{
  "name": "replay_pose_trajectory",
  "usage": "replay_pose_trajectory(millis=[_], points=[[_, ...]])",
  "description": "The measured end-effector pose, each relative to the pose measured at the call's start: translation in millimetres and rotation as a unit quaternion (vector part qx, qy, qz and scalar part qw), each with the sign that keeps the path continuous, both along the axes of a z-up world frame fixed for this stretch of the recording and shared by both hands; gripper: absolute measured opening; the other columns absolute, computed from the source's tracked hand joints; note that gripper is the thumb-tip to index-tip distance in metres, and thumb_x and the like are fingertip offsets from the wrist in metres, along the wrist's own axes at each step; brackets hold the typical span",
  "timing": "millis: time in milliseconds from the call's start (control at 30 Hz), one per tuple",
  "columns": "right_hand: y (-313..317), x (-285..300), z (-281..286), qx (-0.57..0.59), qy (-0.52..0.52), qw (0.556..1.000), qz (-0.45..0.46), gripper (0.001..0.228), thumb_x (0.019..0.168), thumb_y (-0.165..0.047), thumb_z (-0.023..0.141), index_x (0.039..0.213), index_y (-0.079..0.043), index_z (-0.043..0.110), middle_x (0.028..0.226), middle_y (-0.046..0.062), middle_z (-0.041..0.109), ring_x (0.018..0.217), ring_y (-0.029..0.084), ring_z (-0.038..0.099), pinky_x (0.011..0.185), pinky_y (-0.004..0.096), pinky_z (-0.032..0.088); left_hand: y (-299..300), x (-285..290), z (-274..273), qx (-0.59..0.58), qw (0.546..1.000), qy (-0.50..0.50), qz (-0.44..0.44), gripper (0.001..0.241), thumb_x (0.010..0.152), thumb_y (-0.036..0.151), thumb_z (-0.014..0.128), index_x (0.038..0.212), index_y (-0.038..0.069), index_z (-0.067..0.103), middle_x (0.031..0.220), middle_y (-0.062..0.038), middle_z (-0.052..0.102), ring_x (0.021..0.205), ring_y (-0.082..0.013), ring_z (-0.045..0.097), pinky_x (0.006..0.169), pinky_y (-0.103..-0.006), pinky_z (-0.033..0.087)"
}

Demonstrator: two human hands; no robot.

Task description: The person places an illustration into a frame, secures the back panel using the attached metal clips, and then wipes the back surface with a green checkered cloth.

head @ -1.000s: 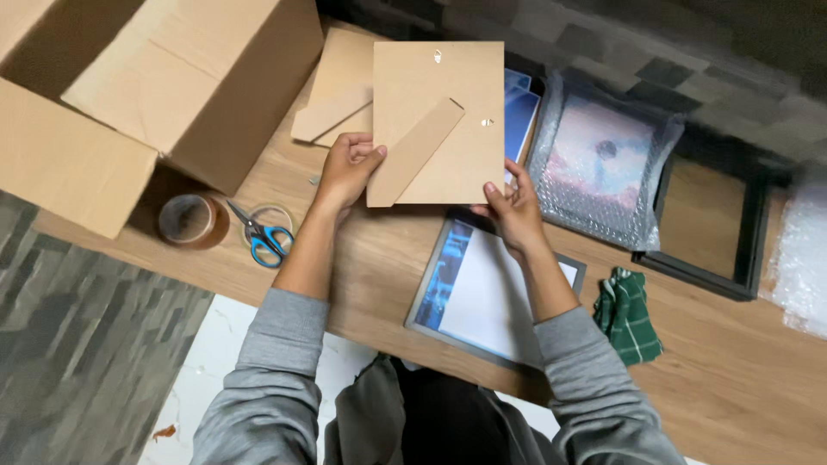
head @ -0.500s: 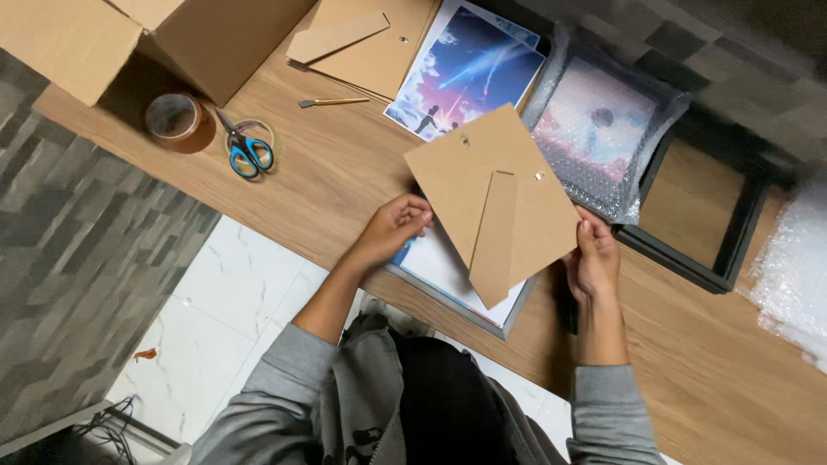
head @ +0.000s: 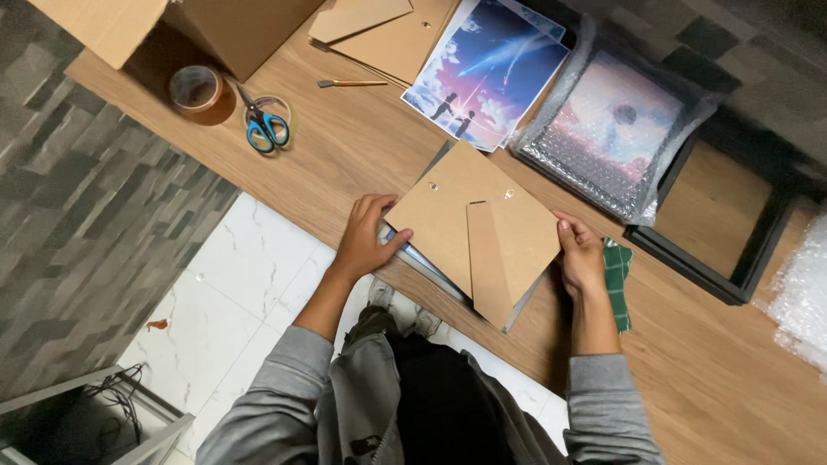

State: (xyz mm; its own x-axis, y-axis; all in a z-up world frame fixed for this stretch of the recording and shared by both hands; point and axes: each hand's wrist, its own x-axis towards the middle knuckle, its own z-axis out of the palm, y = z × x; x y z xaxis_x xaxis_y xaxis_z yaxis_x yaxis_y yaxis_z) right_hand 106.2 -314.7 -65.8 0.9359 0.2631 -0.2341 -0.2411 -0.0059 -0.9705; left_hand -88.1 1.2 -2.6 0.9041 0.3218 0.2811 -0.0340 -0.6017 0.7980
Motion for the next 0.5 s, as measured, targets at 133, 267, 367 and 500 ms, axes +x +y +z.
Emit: replay_pose_trajectory(millis=[133, 267, 367, 500], points=[[-5.5, 12.0, -18.8, -0.020, -0.010, 1.000, 0.020, 0.026, 0.096, -0.013, 0.048, 0.119, -0.005, 0.057, 0.082, 0.007, 0.062, 0.066, 0.012, 0.060, 0.059, 0.026, 0.056, 5.7, 8.7, 10.2, 0.055, 0.998, 0.012, -0.020, 0.049, 0.082, 0.034, 0.064, 0.120, 0.006, 0.051, 0.107, -0.010, 0.052, 0.105, -0.0276, 0.049, 0.094, -0.0374, 0.036], [-2.6, 11.4, -15.4, -0.039, -0.011, 0.999, 0.026, 0.025, 0.096, -0.014, 0.048, 0.118, -0.006, 0.059, 0.082, 0.006, 0.062, 0.067, 0.012, 0.058, 0.060, 0.025, 0.054, 14.2, 21.3, 13.9, 0.107, 0.989, 0.061, -0.084, 0.047, 0.084, 0.031, 0.057, 0.124, 0.009, 0.048, 0.115, -0.011, 0.052, 0.110, -0.0291, 0.049, 0.092, -0.0403, 0.037], [0.7, 12.7, -12.4, -0.054, -0.007, 0.998, 0.025, 0.025, 0.097, -0.015, 0.048, 0.117, -0.006, 0.060, 0.081, 0.007, 0.062, 0.068, 0.013, 0.057, 0.060, 0.025, 0.052, 21.4, 34.2, 14.0, 0.132, 0.983, 0.072, -0.108, 0.044, 0.086, 0.033, 0.054, 0.125, 0.013, 0.048, 0.119, -0.011, 0.051, 0.111, -0.0299, 0.048, 0.091, -0.0413, 0.038], [5.5, 12.8, -18.8, -0.050, 0.004, 0.999, 0.012, 0.025, 0.096, -0.015, 0.049, 0.116, -0.006, 0.061, 0.077, 0.009, 0.063, 0.066, 0.015, 0.058, 0.059, 0.026, 0.052, 25.2, 42.6, 11.1, 0.118, 0.977, 0.140, -0.108, 0.038, 0.091, 0.034, 0.043, 0.127, 0.021, 0.048, 0.125, -0.006, 0.050, 0.115, -0.0281, 0.045, 0.093, -0.0415, 0.035]])
